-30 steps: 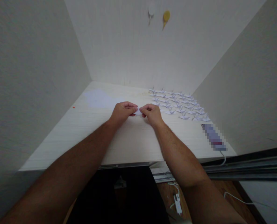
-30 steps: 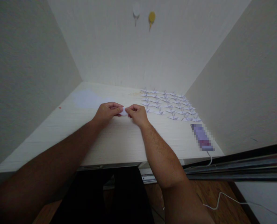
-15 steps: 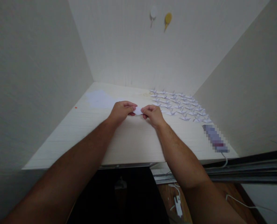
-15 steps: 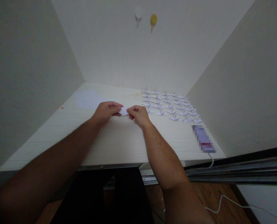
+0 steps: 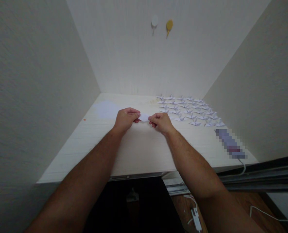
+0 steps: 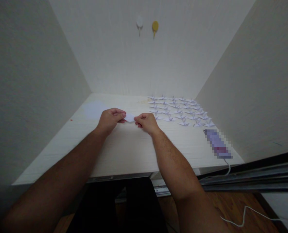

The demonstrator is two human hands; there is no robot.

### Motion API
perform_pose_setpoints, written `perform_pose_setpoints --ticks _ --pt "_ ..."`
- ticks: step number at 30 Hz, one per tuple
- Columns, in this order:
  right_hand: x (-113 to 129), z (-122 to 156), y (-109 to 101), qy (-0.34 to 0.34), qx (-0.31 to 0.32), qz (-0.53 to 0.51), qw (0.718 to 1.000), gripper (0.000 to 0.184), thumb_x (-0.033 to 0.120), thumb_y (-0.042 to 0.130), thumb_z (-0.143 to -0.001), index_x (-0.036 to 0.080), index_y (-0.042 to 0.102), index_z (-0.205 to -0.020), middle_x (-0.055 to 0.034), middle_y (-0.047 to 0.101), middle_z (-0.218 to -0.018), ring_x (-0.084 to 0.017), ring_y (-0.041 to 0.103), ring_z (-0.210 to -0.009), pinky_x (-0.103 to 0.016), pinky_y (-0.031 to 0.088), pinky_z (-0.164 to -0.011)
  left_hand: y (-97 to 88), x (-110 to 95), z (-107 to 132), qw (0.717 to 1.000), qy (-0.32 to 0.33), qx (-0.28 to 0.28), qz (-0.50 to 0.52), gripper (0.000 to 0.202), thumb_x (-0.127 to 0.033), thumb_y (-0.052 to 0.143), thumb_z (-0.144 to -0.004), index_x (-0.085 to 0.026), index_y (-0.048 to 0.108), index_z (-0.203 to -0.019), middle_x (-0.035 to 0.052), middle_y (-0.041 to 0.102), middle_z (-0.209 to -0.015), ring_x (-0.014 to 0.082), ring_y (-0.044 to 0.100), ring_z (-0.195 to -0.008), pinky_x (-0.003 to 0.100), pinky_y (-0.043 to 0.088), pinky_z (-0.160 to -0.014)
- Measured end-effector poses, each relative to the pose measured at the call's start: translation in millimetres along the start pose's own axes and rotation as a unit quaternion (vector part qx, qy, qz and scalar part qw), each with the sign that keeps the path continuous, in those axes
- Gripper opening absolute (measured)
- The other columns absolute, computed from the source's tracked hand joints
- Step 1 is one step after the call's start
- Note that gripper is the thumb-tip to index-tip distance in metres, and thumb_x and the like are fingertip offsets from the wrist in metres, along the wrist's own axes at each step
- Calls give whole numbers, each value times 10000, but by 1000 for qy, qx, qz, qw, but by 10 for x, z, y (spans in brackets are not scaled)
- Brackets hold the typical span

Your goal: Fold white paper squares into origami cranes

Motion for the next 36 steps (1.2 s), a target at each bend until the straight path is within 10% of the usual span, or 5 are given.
perform_pose_setpoints --ticks 25,30,36 --pt "-55 -32 -1 -16 10 46 999 223 368 687 -683 153 660 -629 12 601 -504 -68 444 -393 -193 311 -392 -178 -76 -42 995 45 -66 -56 197 -289 735 -651 -143 666 -764 -2 615 -567 77 490 -428 200 353 -429" --pt "47 -1 -8 -47 -35 11 998 218 367 689 -683 158 661 -631 15 604 -524 -67 429 -405 -206 319 -410 6 22 2 999 -8 22 27 367 -434 762 -644 -162 663 -870 41 680 -791 125 612 -591 205 403 -454" --pt "125 34 21 -115 -47 84 989 207 365 706 -706 164 715 -756 -8 656 -641 -103 526 -540 -236 417 -534 120 16 63 998 15 28 -47 262 -373 760 -630 -138 648 -661 1 591 -565 95 498 -482 219 388 -460"
Point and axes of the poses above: each hand's wrist, its own z-axis away from the middle knuckle, its own y-axis out of the palm, x = y × z, the point moved 7 cm from there along -z, towards the middle knuckle
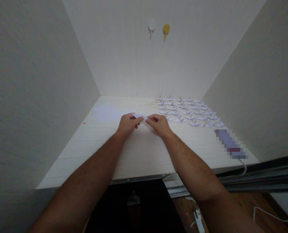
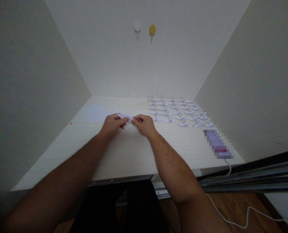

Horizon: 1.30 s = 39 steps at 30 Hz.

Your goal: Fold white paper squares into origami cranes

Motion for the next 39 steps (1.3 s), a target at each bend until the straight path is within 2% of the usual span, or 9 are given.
perform_pose_setpoints --ticks 3,7,13,19,22,27,30,34,39 --pt "105 20 -80 -85 -66 63 992 193 331 706 -733 186 733 -857 -19 680 -754 -124 574 -660 -252 456 -624 12 -10 5 999 10 0 -40 234 -361 725 -667 -141 647 -645 -32 529 -486 77 428 -430 211 331 -431" --pt "199 44 -100 -153 -89 117 977 94 262 692 -752 192 730 -801 -16 672 -756 -119 556 -647 -259 463 -631 17 -12 7 996 16 -3 -87 234 -360 717 -662 -142 643 -620 -42 518 -467 77 417 -428 216 317 -439" --pt "219 45 -86 -170 -86 139 972 86 219 691 -763 196 749 -822 -18 682 -734 -121 568 -630 -260 469 -620 39 -56 30 993 28 3 -113 272 -379 725 -652 -146 608 -575 -41 524 -468 82 429 -441 222 323 -459" --pt "216 58 -55 -183 -79 148 969 73 233 681 -784 198 743 -796 -19 684 -722 -123 576 -630 -261 465 -631 26 21 -5 994 20 -5 -103 277 -388 746 -631 -143 620 -604 -36 537 -480 84 436 -435 220 323 -450" --pt "221 53 -35 -166 -66 148 973 68 248 696 -766 184 715 -765 -15 669 -718 -119 562 -638 -253 451 -631 35 13 -7 995 32 0 -90 282 -390 758 -622 -139 629 -619 -37 537 -490 83 434 -447 218 324 -458" --pt "108 8 2 -64 -13 98 993 149 303 717 -720 166 663 -742 18 607 -644 -101 508 -595 -226 399 -566 72 -48 16 993 54 31 -104 267 -378 769 -624 -134 704 -710 -24 582 -537 93 462 -489 220 342 -485" --pt "36 -8 20 -30 16 70 997 173 316 719 -698 160 656 -735 31 581 -619 -89 477 -568 -214 371 -537 68 -54 14 990 64 35 -121 267 -378 771 -627 -136 721 -729 -13 610 -567 102 489 -522 221 353 -501" --pt "-5 -20 20 -17 31 74 997 162 308 699 -696 156 675 -744 33 578 -612 -82 467 -560 -205 360 -533 73 -41 7 986 65 50 -148 263 -387 756 -645 -140 727 -727 -8 625 -583 108 503 -540 222 357 -509" --pt "25 -22 -4 -28 23 107 994 122 267 646 -725 149 677 -717 27 589 -602 -82 477 -557 -207 365 -546 86 -32 28 985 29 61 -159 213 -341 751 -630 -145 668 -626 -26 574 -514 90 449 -474 222 324 -476"
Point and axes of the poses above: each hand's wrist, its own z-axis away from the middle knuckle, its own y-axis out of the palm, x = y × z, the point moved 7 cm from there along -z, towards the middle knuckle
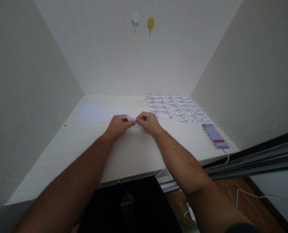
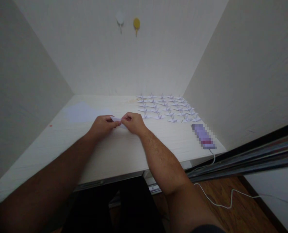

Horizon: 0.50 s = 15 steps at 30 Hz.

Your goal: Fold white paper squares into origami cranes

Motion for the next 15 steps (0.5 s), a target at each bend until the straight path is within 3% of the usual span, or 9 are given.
perform_pose_setpoints --ticks 7,15 --pt "4 9 -2 5 10 25 1000 119 251 633 -732 142 681 -732 10 625 -643 -93 504 -584 -216 380 -567 5 33 37 998 -53 1 -17 241 -346 718 -649 -152 609 -557 -35 524 -452 81 402 -422 225 290 -449" --pt "77 40 16 -31 5 79 996 118 257 625 -758 157 684 -737 14 624 -646 -98 511 -594 -221 375 -576 5 -31 61 998 -45 11 -38 225 -308 646 -677 -164 601 -511 -40 481 -395 86 388 -401 225 266 -428"
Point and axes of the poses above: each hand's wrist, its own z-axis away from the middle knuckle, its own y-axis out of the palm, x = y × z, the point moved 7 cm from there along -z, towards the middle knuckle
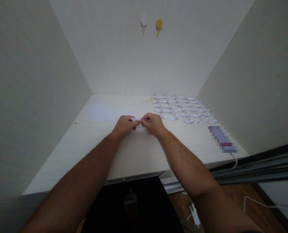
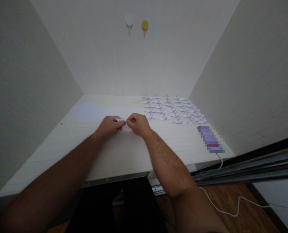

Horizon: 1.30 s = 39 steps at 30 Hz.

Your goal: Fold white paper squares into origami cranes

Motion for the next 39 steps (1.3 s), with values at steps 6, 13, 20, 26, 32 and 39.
perform_pose_setpoints --ticks 6,13,20,26,32,39 --pt "107 25 -7 -61 -30 112 991 108 242 631 -788 180 649 -700 -4 629 -684 -125 526 -654 -250 375 -626 47 80 -42 999 -13 4 48 193 -299 638 -665 -161 635 -528 -6 547 -432 91 399 -387 233 264 -409" --pt "241 43 52 -156 -16 200 967 149 249 578 -881 185 663 -777 -52 657 -796 -173 552 -802 -288 395 -732 79 174 -72 987 -55 -20 150 142 -264 641 -651 -153 641 -563 -2 541 -430 94 436 -391 227 285 -413" --pt "261 62 68 -189 4 199 962 178 246 528 -925 185 692 -891 -63 676 -873 -188 565 -874 -304 423 -795 64 130 -54 981 -50 -27 188 146 -245 635 -638 -151 608 -529 -1 521 -418 85 412 -382 231 275 -409" --pt "271 77 57 -203 8 177 963 202 216 506 -929 184 705 -933 -67 693 -897 -190 572 -899 -308 438 -830 68 178 -86 973 -44 -30 226 162 -265 647 -626 -153 596 -521 7 520 -434 89 416 -385 246 272 -410" --pt "244 73 57 -202 13 161 966 203 222 512 -927 201 714 -930 -67 694 -920 -183 578 -907 -310 442 -844 81 215 -95 964 -57 -29 257 159 -273 653 -612 -156 591 -525 12 517 -444 93 420 -398 251 271 -411" --pt "232 64 56 -212 14 153 965 206 219 518 -920 194 719 -958 -72 703 -934 -185 588 -905 -318 449 -858 89 234 -106 958 -47 -19 283 146 -244 660 -602 -142 602 -514 20 526 -457 88 419 -408 252 265 -419"
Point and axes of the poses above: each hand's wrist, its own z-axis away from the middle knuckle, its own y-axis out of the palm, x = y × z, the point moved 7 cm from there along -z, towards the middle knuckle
